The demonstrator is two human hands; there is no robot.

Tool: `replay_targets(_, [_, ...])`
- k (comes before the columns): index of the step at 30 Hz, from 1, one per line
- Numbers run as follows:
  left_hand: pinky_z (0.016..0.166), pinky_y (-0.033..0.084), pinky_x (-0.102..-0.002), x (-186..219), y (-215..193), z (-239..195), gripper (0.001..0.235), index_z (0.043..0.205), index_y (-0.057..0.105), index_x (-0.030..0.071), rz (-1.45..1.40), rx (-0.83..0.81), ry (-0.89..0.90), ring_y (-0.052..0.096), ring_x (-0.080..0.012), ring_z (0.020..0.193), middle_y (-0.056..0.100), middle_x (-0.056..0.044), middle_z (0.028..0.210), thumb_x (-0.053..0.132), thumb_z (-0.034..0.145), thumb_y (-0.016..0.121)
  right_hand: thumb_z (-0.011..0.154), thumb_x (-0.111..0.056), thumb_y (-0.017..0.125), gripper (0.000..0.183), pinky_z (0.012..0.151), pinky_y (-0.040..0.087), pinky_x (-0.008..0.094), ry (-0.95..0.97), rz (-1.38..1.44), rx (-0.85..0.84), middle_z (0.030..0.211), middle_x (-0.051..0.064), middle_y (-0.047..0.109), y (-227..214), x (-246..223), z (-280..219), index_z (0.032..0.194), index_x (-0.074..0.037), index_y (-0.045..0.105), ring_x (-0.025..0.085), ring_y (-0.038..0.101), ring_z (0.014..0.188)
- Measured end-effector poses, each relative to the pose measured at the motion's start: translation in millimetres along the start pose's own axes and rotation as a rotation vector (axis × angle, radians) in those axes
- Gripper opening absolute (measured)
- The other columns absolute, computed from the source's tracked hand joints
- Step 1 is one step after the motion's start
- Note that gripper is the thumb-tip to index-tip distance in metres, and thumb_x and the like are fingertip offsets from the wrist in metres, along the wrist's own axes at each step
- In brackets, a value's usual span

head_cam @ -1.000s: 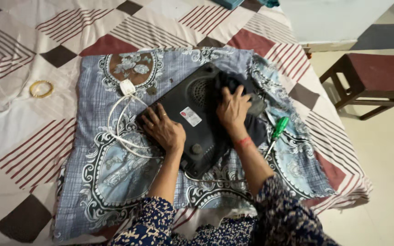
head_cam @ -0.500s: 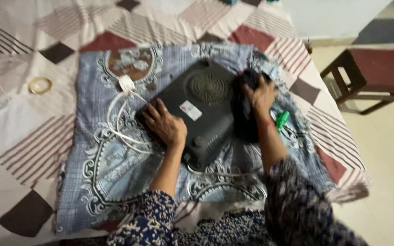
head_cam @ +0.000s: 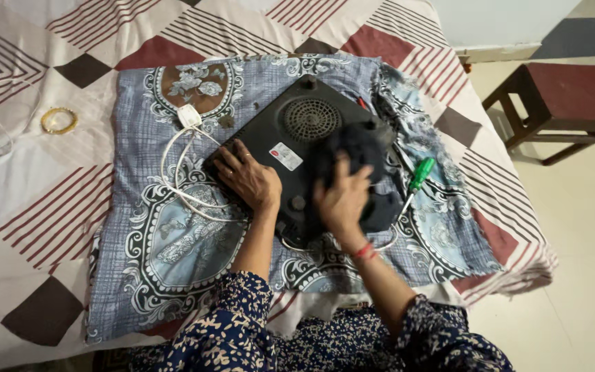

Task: The person uses a green screwdriver to scrape dust from the underside of a black electronic device, then wipes the surface with a dark cloth. The device is turned over and cleaned on multiple sides.

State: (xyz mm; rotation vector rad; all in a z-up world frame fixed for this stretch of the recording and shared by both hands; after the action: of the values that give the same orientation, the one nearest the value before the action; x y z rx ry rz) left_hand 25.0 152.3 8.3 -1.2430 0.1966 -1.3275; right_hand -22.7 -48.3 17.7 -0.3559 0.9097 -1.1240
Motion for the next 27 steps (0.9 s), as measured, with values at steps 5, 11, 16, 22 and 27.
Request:
replay_targets(5, [0.119,0.027,-0.060,-6.8,7.1,-0.4,0.067,0.152,0.046,0.005,-0.066,0.072,0.038,0.032,-0.0538,0.145,0.037,-0.029,0.159,0.008,0.086,0.059,0.074,-0.024,0.080,0.068,0.081,0.055,0.052,-0.253,0.138,-0.231,0.121,0.028,0.051,-25.7,-25.7,-12.3,0.139,-0.022,0.060,0.046,0.058,0.101])
replay_targets(11, [0.118,0.034,-0.053,-29.3,21.0,2.1,0.052,0.149,0.043,-0.005,-0.358,0.217,0.027,0.044,-0.0446,0.141,0.046,-0.029,0.151,0.015,0.102,0.051,0.078,-0.019,0.078,0.059,0.078,0.053,0.052,-0.441,0.131,-0.178,0.122,0.026,0.053,-18.1,18.8,64.7,0.135,-0.022,0.065,0.047,0.059,0.100])
replay_targets(16, [0.109,0.046,-0.043,-95.3,20.9,45.4,0.045,0.138,0.053,-0.004,-0.740,0.166,-0.290,0.061,-0.0383,0.126,0.061,-0.025,0.135,0.031,0.111,0.048,0.075,-0.020,0.079,0.061,0.078,0.054,0.052,-0.322,0.149,-0.325,0.112,0.022,0.056,-29.9,7.4,101.6,0.134,-0.022,0.067,0.044,0.063,0.097])
replay_targets(22, [0.111,0.035,-0.044,-105.5,36.4,76.7,0.066,0.146,0.043,-0.004,-1.026,-0.051,-0.234,0.046,-0.0416,0.135,0.048,-0.027,0.145,0.051,0.109,0.035,0.067,-0.035,0.080,0.067,0.096,0.043,0.064,-0.784,0.200,-0.356,0.138,0.022,0.052,-45.3,-93.1,9.1,0.131,-0.027,0.062,0.050,0.051,0.121])
replay_targets(27, [0.121,0.033,-0.041,-94.4,50.8,80.3,0.082,0.159,0.041,0.008,-0.615,-0.336,-0.289,0.043,-0.0358,0.147,0.047,-0.021,0.158,0.065,0.103,0.021,0.074,-0.036,0.075,0.070,0.096,0.041,0.068,-0.753,-0.092,-0.534,0.149,0.021,0.042,-8.2,-112.1,-2.3,0.142,-0.035,0.056,0.053,0.045,0.122])
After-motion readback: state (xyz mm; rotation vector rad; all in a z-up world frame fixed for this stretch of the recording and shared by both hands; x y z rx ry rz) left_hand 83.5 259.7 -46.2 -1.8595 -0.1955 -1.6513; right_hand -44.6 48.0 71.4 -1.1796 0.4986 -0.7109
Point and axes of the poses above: each hand's wrist, its own z-axis towards the middle knuckle, its own y-axis out of the palm, x = y × z, the point moved 5 cm from there along z, towards the middle knuckle
